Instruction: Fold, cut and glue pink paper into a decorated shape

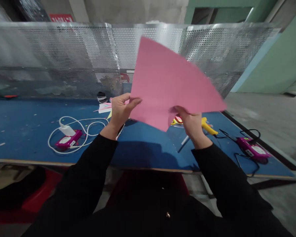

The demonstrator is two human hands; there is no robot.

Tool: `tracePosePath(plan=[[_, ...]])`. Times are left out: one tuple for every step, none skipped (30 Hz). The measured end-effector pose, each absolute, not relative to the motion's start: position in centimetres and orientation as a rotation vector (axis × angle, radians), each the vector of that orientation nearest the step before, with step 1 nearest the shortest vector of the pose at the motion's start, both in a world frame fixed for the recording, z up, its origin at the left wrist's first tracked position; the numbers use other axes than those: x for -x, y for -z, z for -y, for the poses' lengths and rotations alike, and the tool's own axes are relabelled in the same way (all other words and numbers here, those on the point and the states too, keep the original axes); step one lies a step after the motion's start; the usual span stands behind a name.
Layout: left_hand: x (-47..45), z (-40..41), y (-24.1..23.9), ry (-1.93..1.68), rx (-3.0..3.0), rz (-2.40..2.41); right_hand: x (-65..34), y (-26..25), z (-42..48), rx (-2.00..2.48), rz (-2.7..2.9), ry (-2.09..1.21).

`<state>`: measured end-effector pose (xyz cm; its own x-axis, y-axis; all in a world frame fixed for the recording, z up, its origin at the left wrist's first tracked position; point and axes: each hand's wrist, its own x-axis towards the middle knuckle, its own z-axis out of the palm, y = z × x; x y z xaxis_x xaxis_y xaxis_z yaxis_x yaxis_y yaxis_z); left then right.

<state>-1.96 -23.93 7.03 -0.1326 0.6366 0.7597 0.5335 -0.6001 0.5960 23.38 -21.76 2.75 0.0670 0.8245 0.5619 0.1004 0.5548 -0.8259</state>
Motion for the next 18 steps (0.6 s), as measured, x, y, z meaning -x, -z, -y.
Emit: tracePosePath(plan=[[2.4,23.7,-6.8,-1.842,-2.114,-1.324,-23.9,-3.0,21.8,0.833,1.466,-0.609],[3.0,23.8,-6.4,-1.818,-2.226,-1.284,-24.4,-3.0,22.2,0.806,1.528,-0.57],[3.6,24.1,-5.9,-1.742,-2.36,-1.222,-24.9,-2.6,22.9,0.776,1.608,-0.543],[4.2,24.6,-5.1,-1.656,-2.441,-1.174,-25.4,-1.9,23.9,0.752,1.684,-0.517],[4.8,25.3,-4.0,-1.592,-2.477,-1.162,-25.8,-0.8,24.9,0.744,1.739,-0.507],[5.3,26.2,-2.7,-1.517,-2.526,-1.17,-26.0,0.5,26.1,0.751,1.793,-0.495],[5.8,27.1,-1.3,-1.439,-2.636,-1.216,-26.2,2.0,27.3,0.761,1.855,-0.413],[6.1,28.2,0.3,-1.384,-2.665,-1.238,-26.3,3.4,28.4,0.774,1.911,-0.343],[6.3,29.2,1.9,-1.324,-2.687,-1.247,-26.3,4.7,29.4,0.791,1.969,-0.288],[6.3,30.3,3.4,-1.26,-2.708,-1.237,-26.3,5.9,30.2,0.814,2.026,-0.252],[6.3,31.3,4.7,-1.19,-2.727,-1.224,-26.3,6.8,30.9,0.836,2.076,-0.232],[6.2,32.1,5.8,-1.093,-2.758,-1.211,-26.3,7.4,31.5,0.859,2.121,-0.218],[6.1,32.9,6.6,-1.047,-2.769,-1.185,-26.3,7.8,31.8,0.882,2.16,-0.206],[5.9,33.5,7.2,-1.011,-2.784,-1.169,-26.4,8.0,32.1,0.904,2.19,-0.189],[5.8,33.9,7.5,-0.99,-2.797,-1.163,-26.6,8.1,32.3,0.923,2.21,-0.168],[5.7,34.2,7.8,-0.985,-2.807,-1.16,-26.7,8.1,32.4,0.939,2.23,-0.154],[5.6,34.4,7.9,-0.977,-2.818,-1.164,-26.9,8.1,32.5,0.95,2.249,-0.146],[5.6,34.4,7.9,-0.968,-2.824,-1.165,-27.0,8.1,32.6,0.952,2.264,-0.144]])
